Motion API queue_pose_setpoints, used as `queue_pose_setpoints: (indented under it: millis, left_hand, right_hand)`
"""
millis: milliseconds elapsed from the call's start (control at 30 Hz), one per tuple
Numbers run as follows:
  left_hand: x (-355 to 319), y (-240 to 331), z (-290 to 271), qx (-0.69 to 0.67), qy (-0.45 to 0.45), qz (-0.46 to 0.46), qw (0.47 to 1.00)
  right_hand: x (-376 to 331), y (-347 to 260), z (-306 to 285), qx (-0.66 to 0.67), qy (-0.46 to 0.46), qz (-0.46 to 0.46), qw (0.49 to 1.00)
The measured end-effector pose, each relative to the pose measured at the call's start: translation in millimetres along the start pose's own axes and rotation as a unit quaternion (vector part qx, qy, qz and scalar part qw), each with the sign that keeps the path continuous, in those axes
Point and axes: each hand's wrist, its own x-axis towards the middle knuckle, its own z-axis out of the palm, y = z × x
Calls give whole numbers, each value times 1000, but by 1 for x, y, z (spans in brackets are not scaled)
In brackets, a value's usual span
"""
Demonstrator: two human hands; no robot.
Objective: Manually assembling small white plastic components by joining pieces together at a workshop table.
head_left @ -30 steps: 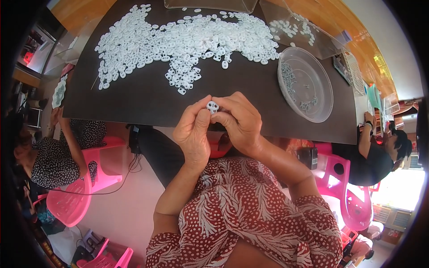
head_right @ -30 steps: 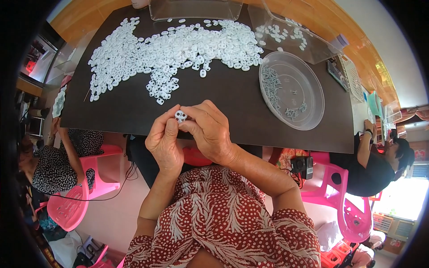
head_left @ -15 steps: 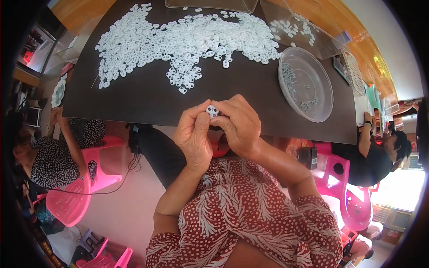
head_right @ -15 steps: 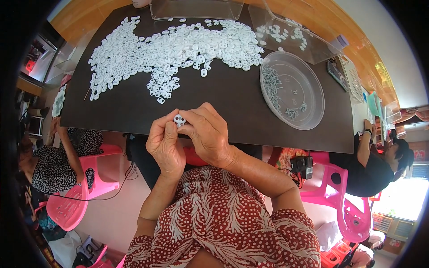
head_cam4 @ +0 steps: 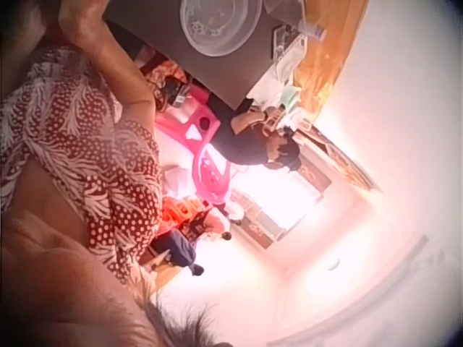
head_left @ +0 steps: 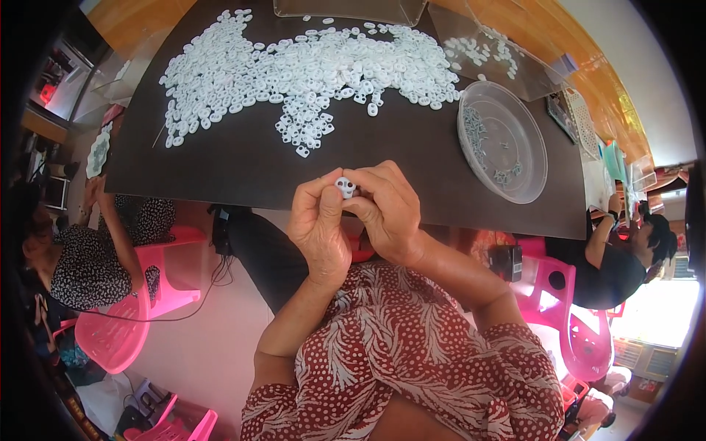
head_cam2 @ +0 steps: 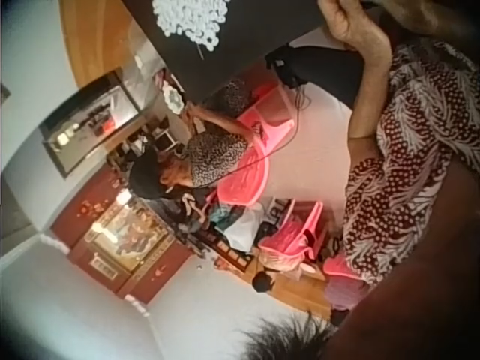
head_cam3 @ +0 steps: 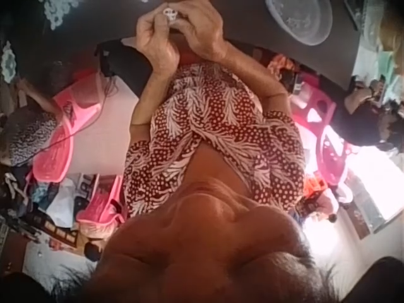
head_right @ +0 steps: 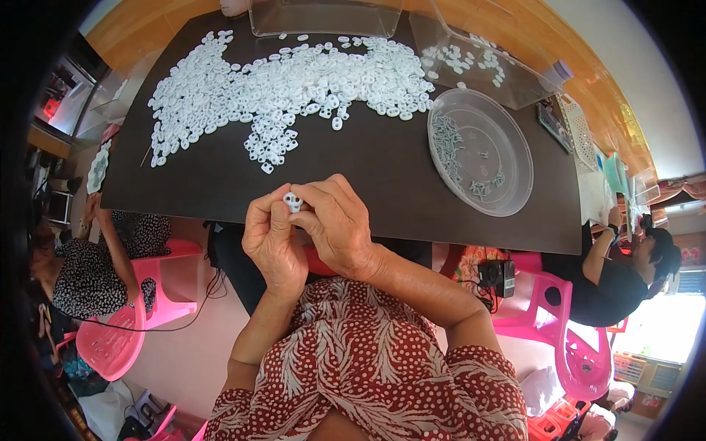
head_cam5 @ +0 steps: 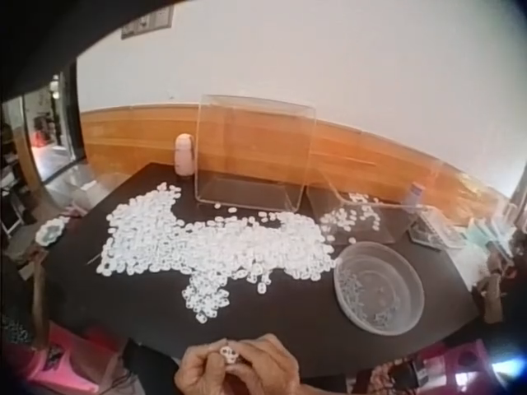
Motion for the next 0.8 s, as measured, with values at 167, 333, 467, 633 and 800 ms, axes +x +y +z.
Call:
queue_pose_setpoints:
  millis: [167,333,467,633,800]
  left_hand:
    - [0,-2,3,40,19,9,999]
    - [-1,-3,9,74,-9,38,996]
    - [1,-5,17,52,-12,42,998]
    - [3,-8,20,42,-10,32,999]
    - [6,-12,22,86,-5,39,996]
  right_hand:
    - [2,2,2,11,23,9,1000]
    - [3,5,-1,10,48,-26,998]
    - [4,7,-3,3,61,-30,998]
    - [5,10,1,-2,82,-30,996]
    - [4,14,3,-8,81,-21,996]
